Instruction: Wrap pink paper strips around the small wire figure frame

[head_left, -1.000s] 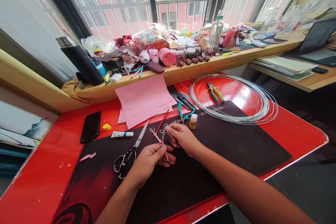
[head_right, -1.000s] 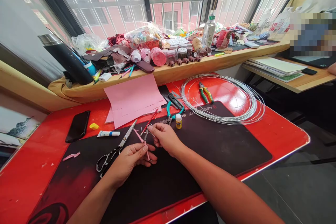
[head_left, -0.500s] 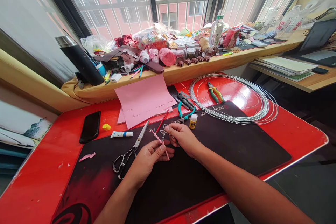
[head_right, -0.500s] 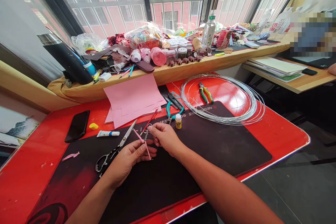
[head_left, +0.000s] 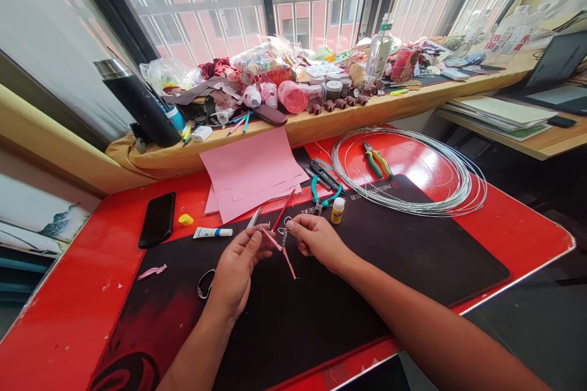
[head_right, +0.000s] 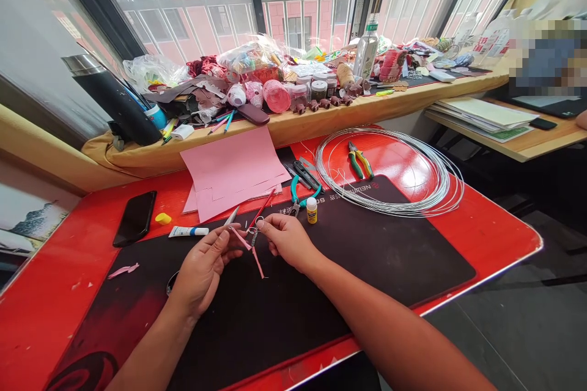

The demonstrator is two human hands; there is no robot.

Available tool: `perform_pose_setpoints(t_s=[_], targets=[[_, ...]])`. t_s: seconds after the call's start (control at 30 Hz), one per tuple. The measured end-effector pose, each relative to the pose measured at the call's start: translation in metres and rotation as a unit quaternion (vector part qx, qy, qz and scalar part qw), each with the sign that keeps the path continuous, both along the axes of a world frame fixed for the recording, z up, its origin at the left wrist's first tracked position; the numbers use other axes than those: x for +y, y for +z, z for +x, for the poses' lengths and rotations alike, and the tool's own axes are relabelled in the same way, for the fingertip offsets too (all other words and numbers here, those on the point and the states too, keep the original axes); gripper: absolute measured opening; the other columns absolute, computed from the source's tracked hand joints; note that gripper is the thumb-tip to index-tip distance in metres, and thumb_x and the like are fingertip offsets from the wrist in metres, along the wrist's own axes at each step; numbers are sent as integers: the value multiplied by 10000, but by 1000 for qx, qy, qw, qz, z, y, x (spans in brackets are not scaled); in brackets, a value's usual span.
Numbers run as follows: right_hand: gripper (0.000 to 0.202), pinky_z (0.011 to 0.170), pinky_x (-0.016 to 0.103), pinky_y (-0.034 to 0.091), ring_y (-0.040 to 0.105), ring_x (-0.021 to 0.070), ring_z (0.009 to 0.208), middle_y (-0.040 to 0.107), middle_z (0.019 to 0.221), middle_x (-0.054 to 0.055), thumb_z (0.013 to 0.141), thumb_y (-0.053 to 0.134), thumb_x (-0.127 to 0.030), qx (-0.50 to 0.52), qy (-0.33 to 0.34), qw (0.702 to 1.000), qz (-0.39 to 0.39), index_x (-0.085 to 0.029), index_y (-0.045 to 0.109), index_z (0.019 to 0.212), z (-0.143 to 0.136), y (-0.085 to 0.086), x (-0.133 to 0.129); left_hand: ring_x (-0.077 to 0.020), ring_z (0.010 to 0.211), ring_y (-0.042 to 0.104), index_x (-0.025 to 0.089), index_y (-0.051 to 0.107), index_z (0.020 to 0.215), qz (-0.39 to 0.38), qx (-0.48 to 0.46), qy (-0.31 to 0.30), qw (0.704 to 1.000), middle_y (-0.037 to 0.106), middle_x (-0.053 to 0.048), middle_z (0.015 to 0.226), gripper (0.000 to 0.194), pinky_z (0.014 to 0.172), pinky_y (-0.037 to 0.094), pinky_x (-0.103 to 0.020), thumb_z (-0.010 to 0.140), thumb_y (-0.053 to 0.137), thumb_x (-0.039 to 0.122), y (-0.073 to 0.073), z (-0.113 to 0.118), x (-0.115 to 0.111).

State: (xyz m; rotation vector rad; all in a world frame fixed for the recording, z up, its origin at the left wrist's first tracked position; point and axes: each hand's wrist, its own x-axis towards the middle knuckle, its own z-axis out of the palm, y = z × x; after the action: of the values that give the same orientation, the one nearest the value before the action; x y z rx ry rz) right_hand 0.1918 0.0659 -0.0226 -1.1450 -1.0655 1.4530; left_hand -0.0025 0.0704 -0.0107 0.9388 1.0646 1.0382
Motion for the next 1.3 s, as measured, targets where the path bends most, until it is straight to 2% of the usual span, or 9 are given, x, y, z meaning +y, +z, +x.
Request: perform_pose_setpoints(t_s=[0.3, 0.53, 0.93, 1.3], targets=[[452, 472, 241, 362, 422, 93, 463, 456, 558, -82, 885, 720, -623, -14, 14, 1000, 9, -211, 574, 769, 0, -2, -1, -200, 907, 705, 185, 821, 1052, 11, -10, 26, 1000, 782, -83, 963, 444, 735, 556, -252, 764, 897, 515, 1, -2, 1], [451, 476, 246, 346, 424, 95, 451, 468, 550, -76, 898, 709, -619, -36, 23, 999, 14, -213, 574, 759, 0, -3, -1, -190, 881, 690, 178, 825, 1008, 1, -8, 39, 999, 785, -87, 1017, 448, 722, 550, -252, 718, 928, 504, 0, -2, 2], [470, 475, 246, 347, 439, 98, 463, 463, 580, -75, 889, 701, -644, -43, 30, 999, 10, -212, 568, 762, 0, -1, -2, -147, 783, 657, 167, 825, 968, 3, -8, 45, 999, 738, -34, 847, 419, 689, 529, -231, 706, 942, 472, -3, -3, 4], [463, 474, 244, 345, 441, 100, 455, 484, 555, -72, 902, 690, -647, -41, 32, 999, 7, -213, 579, 784, 0, -1, -2, -157, 750, 685, 140, 817, 955, -13, -47, 55, 997, 750, -53, 840, 400, 692, 561, -255, 694, 952, 411, -1, -2, 3]])
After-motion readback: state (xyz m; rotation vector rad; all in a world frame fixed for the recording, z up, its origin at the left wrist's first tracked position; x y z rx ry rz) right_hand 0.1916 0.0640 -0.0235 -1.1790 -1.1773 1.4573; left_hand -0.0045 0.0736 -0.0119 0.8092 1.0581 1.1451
